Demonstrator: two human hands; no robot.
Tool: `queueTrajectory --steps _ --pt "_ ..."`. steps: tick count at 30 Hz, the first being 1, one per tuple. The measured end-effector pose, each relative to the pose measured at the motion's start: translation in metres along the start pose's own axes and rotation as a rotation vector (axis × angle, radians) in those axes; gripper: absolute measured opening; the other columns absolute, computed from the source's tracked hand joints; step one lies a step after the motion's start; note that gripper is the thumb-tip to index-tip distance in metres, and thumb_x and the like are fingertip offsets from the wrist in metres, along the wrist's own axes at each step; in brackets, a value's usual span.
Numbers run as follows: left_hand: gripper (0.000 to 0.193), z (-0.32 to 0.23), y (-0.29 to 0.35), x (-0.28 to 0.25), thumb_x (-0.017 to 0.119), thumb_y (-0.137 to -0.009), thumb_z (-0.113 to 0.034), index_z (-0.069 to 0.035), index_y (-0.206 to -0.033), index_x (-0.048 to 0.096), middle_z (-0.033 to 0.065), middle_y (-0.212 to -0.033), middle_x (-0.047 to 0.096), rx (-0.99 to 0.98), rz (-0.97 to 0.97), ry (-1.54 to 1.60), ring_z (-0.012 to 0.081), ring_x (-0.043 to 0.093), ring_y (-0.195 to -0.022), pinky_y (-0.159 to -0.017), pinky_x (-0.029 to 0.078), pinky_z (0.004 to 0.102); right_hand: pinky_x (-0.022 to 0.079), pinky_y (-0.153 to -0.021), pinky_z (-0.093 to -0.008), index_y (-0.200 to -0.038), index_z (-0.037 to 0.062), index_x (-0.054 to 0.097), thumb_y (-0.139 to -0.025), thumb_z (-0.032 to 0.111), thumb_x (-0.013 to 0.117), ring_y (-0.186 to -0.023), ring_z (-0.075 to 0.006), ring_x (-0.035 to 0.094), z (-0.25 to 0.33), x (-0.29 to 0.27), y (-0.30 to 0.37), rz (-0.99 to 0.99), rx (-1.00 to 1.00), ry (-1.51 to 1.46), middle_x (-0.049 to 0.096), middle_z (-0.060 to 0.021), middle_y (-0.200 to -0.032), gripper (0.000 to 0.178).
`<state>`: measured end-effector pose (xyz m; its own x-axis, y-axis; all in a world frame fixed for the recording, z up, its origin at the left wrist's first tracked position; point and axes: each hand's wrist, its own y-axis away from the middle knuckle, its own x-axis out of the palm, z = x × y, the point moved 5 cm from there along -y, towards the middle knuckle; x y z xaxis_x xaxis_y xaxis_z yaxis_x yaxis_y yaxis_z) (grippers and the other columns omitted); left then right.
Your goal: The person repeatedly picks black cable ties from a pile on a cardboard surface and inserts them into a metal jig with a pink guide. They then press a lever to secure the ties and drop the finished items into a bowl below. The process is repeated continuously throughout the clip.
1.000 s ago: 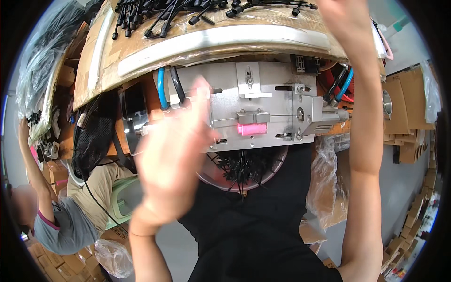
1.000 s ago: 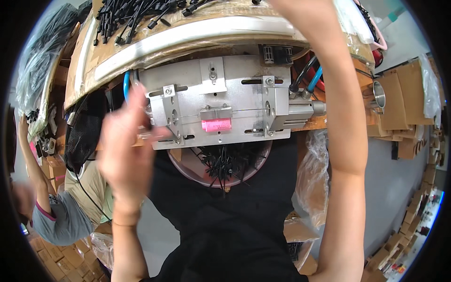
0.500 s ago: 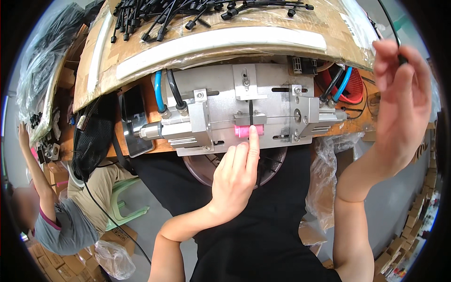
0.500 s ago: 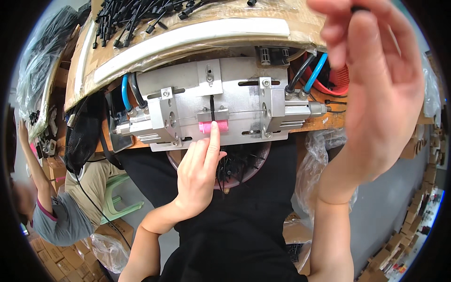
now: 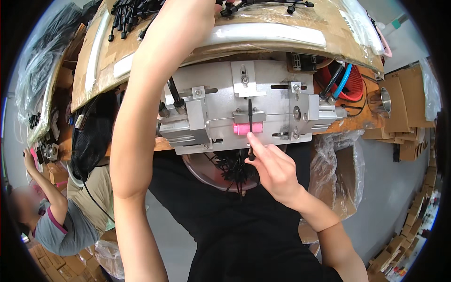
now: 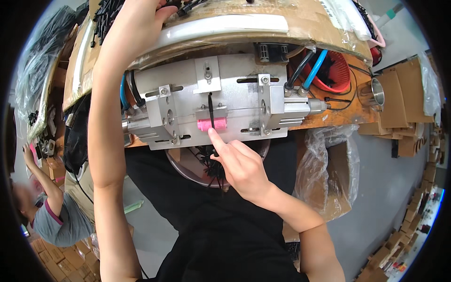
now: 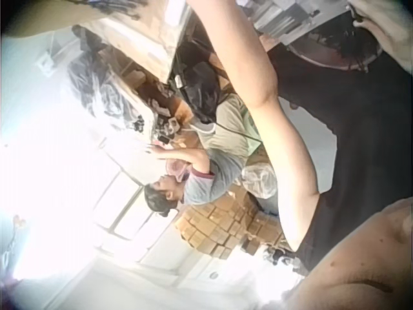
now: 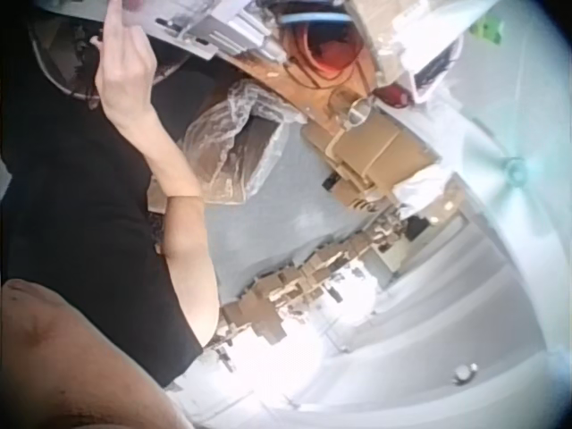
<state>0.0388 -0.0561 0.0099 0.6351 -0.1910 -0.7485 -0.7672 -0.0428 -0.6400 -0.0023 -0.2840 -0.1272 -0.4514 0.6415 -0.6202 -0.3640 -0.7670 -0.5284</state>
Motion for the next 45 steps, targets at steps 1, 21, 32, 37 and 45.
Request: queueTrajectory --steps 1,21,32,37,45 --pt "0.017 -0.005 -0.004 -0.001 0.059 -0.079 0.010 0.002 -0.094 0.059 0.0160 -0.090 0.061 0.000 0.071 0.012 0.0342 0.059 -0.090 -0.085 0.047 0.0408 0.044 -0.058 -0.0349 -0.135 -0.0075 0.052 -0.074 -0.008 0.073 -0.061 -0.0210 0.048 -0.002 0.000 -0.003 0.004 0.004 0.008 0.049 -0.0078 -0.068 0.065" --pt "0.064 -0.138 0.173 0.032 0.070 -0.080 -0.009 0.009 -0.137 0.048 0.0076 -0.091 0.052 -0.297 0.163 -0.011 0.0210 0.052 -0.079 -0.073 0.047 0.0321 0.051 -0.067 -0.0403 -0.100 0.0020 0.068 -0.088 0.010 0.062 -0.074 -0.0301 0.065 -0.037 -0.073 -0.235 0.234 -0.381 0.648 0.066 -0.0178 -0.077 0.015" --pt "0.064 -0.137 0.169 0.052 0.067 -0.085 -0.009 0.009 -0.141 0.043 0.0075 -0.093 0.048 -0.335 0.275 -0.049 0.0205 0.050 -0.082 -0.076 0.047 0.0308 0.055 -0.069 -0.0306 -0.116 -0.0022 0.063 -0.092 0.008 0.063 -0.079 -0.0201 0.068 -0.012 -0.151 -0.182 -0.499 0.378 -0.625 0.071 -0.0163 -0.091 0.026" --pt "0.056 -0.119 0.128 0.024 0.066 -0.082 -0.007 0.004 -0.135 0.050 0.0112 -0.094 0.050 -0.273 0.217 -0.039 0.0264 0.052 -0.087 -0.081 0.048 0.0358 0.054 -0.069 -0.0320 -0.114 -0.0010 0.058 -0.084 -0.003 0.068 -0.073 -0.0181 0.061 -0.008 -0.121 -0.091 -0.265 0.016 -0.688 0.067 -0.0192 -0.095 0.031" --pt "0.019 -0.022 -0.006 0.000 0.067 -0.077 0.005 0.001 -0.095 0.064 0.0165 -0.087 0.063 -0.037 -0.011 0.005 0.0348 0.062 -0.087 -0.080 0.049 0.0392 0.050 -0.058 -0.0341 -0.127 -0.0115 0.056 -0.067 -0.017 0.071 -0.066 -0.0226 0.059 0.012 -0.012 0.005 -0.066 -0.026 -0.002 0.065 -0.0140 -0.087 0.061"
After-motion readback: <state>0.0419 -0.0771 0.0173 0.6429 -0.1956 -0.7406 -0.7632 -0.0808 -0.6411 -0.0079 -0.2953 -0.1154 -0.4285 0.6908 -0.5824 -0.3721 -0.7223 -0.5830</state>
